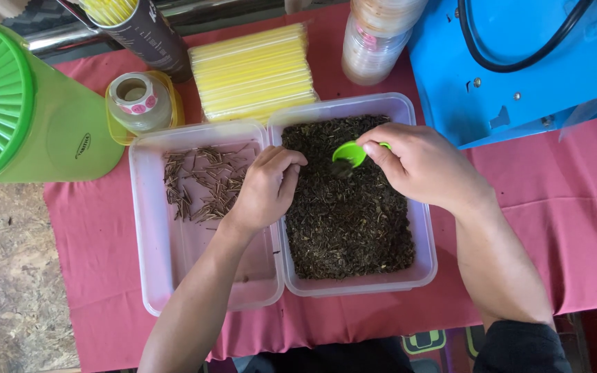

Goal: Sorting tea leaves by manually removing stems and using a small spoon to move the leaves between containers.

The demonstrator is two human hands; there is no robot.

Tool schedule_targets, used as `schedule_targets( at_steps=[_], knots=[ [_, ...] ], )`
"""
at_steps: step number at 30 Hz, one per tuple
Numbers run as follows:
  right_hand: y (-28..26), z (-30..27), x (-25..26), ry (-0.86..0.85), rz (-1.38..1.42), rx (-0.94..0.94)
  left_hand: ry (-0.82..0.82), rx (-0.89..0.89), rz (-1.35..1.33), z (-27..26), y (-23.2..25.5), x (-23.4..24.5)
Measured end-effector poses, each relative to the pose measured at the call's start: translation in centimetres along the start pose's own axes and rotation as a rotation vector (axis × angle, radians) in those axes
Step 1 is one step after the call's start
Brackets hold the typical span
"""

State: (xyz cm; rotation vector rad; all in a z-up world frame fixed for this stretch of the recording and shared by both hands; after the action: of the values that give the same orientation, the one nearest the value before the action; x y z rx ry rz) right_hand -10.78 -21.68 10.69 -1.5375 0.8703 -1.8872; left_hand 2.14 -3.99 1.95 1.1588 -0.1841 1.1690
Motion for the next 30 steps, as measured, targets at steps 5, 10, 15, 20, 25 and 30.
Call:
schedule_targets(
  at_steps=[5, 10, 15, 20, 25, 30],
  knots=[
    [1.7, -0.7, -0.3, 0.07, -0.256, 0.026, -0.034, -0.005, 0.0, 0.0, -0.3, 0.0],
    [2.3, -0.7, -0.4, 0.081, -0.398, 0.005, -0.053, -0.015, 0.007, 0.0, -0.4, 0.1],
    [1.2, 0.1, -1.0, 0.097, -0.207, 0.079, -0.06, 0.102, -0.119, 0.3, -0.9, 0.6],
    [-1.2, 0.6, -2.9, 0.019, 0.04, 0.117, -0.062, 0.118, -0.17, 0.5, -1.1, 1.8],
    [-1.2, 0.7, -4.3, 0.008, 0.163, 0.138, -0.147, 0.083, -0.129, 1.4, 0.4, 3.0],
    [-0.8, 1.0, -3.9, -0.028, 0.122, 0.1, -0.346, 0.077, 0.109, 1.1, 0.3, 2.5]
  ],
)
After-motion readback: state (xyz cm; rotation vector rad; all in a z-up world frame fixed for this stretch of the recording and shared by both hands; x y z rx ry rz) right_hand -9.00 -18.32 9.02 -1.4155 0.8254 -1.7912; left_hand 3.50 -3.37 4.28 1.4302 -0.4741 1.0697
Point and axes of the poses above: each hand's wrist, its own z-axis towards the middle knuckle, its own x-axis out of the back of the hand, y = z × x, the point moved 5 cm from there along z, towards the middle knuckle, and after that the axes turned 10 degrees about z, right-handed, at the moved point
